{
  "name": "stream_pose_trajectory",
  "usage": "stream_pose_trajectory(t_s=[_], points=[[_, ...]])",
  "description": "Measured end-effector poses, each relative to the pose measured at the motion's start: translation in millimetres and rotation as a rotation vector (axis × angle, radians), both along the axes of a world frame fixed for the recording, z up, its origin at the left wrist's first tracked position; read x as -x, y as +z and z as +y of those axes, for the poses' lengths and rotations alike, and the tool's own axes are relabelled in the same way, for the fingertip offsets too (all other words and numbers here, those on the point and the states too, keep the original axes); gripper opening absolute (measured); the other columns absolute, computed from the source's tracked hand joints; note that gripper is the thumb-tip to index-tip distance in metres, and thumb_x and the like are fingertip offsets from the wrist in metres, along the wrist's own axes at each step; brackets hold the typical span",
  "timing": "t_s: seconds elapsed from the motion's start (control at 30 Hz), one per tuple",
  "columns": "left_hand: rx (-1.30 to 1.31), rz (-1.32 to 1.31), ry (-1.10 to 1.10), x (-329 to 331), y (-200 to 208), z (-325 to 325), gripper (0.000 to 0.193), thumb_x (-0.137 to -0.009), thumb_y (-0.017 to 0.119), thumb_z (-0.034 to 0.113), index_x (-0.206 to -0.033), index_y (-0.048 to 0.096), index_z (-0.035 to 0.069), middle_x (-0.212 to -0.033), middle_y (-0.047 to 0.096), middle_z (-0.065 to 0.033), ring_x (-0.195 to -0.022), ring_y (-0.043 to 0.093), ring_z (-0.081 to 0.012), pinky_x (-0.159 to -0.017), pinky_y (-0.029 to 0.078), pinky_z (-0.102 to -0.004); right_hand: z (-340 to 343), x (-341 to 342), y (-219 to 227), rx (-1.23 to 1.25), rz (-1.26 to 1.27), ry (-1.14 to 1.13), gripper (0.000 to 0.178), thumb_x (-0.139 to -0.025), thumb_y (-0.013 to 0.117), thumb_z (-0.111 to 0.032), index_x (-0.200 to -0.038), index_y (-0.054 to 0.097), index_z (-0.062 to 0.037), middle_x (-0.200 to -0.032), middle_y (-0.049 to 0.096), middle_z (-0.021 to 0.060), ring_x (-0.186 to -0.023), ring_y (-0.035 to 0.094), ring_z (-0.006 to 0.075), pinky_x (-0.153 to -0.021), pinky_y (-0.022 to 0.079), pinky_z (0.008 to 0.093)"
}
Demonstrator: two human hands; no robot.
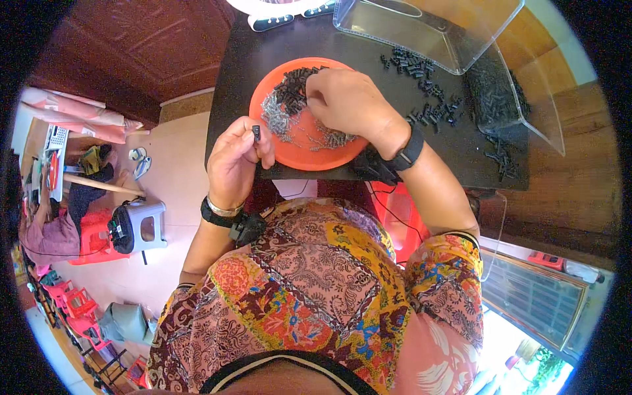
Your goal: The person assembles small components by picking up plastic pieces and metal pieces from a plate and connecting them together by hand.
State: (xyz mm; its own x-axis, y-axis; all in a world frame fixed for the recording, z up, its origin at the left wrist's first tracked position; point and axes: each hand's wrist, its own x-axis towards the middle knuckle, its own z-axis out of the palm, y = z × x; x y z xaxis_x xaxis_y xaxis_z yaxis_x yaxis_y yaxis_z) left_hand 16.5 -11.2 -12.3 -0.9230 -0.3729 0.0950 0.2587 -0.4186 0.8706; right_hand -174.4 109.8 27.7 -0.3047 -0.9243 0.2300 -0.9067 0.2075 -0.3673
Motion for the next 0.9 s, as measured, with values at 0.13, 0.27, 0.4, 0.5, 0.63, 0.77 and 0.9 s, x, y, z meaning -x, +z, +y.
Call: stream_pose_trajectory(t_s=[0.13,0.27,0.4,0.5,0.63,0.77,0.9], points=[[-0.006,0.004,0.020,4,1,0,0.026,-0.090,0.054,0.028,-0.086,0.055,0.003,-0.070,0.057,-0.0052,-0.061,0.053,-0.0122,-0.058,0.039,-0.0236,-1,3,1,0.138,-0.222,0.010,0.013,-0.080,0.064,-0.012,-0.086,0.064,-0.0011,-0.077,0.065,0.0147,-0.070,0.065,0.0287,-0.065,0.051,0.0362],[0.010,-0.019,0.023,-2,4,3,0.026,-0.091,0.053,0.026,-0.084,0.052,0.001,-0.073,0.053,-0.0073,-0.061,0.051,-0.0155,-0.058,0.040,-0.0255,0,1,-2,0.178,-0.341,-0.023,0.010,-0.080,0.065,-0.007,-0.087,0.063,0.0007,-0.069,0.062,0.0110,-0.063,0.061,0.0159,-0.061,0.049,0.0300],[-0.003,-0.075,0.060,-5,2,9,0.027,-0.090,0.054,0.029,-0.084,0.053,0.003,-0.072,0.054,-0.0067,-0.060,0.052,-0.0142,-0.056,0.040,-0.0245,6,0,-6,0.227,-0.407,0.006,0.010,-0.080,0.065,-0.006,-0.087,0.062,0.0009,-0.067,0.060,0.0089,-0.061,0.057,0.0119,-0.059,0.047,0.0285],[-0.003,-0.070,0.084,-5,-4,13,0.026,-0.091,0.053,0.027,-0.084,0.053,0.002,-0.070,0.055,-0.0067,-0.057,0.052,-0.0137,-0.055,0.039,-0.0242,13,-7,-3,0.236,-0.397,0.040,0.011,-0.079,0.066,-0.004,-0.088,0.062,0.0001,-0.071,0.062,0.0082,-0.063,0.058,0.0116,-0.060,0.048,0.0277],[0.034,-0.017,0.045,-2,-4,9,0.027,-0.092,0.053,0.027,-0.083,0.052,0.002,-0.069,0.054,-0.0073,-0.057,0.051,-0.0145,-0.053,0.039,-0.0247,6,-16,-4,0.345,-0.477,0.018,0.010,-0.083,0.063,-0.001,-0.093,0.063,0.0023,-0.076,0.065,0.0077,-0.068,0.061,0.0097,-0.062,0.049,0.0255],[0.000,-0.031,0.116,9,7,7,0.028,-0.091,0.055,0.032,-0.086,0.050,0.004,-0.073,0.053,-0.0057,-0.059,0.054,-0.0149,-0.053,0.042,-0.0249,2,-3,-8,0.218,-0.777,-0.018,0.017,-0.087,0.060,-0.002,-0.103,0.063,0.0038,-0.084,0.067,0.0059,-0.071,0.062,0.0086,-0.063,0.050,0.0240],[0.069,0.035,0.025,30,29,7,0.022,-0.095,0.049,0.026,-0.090,0.049,0.004,-0.078,0.054,-0.0058,-0.064,0.054,-0.0145,-0.059,0.042,-0.0246,4,11,0,0.355,-1.099,0.049,0.015,-0.092,0.059,-0.007,-0.103,0.066,0.0005,-0.089,0.068,0.0040,-0.073,0.059,0.0071,-0.067,0.049,0.0210]])
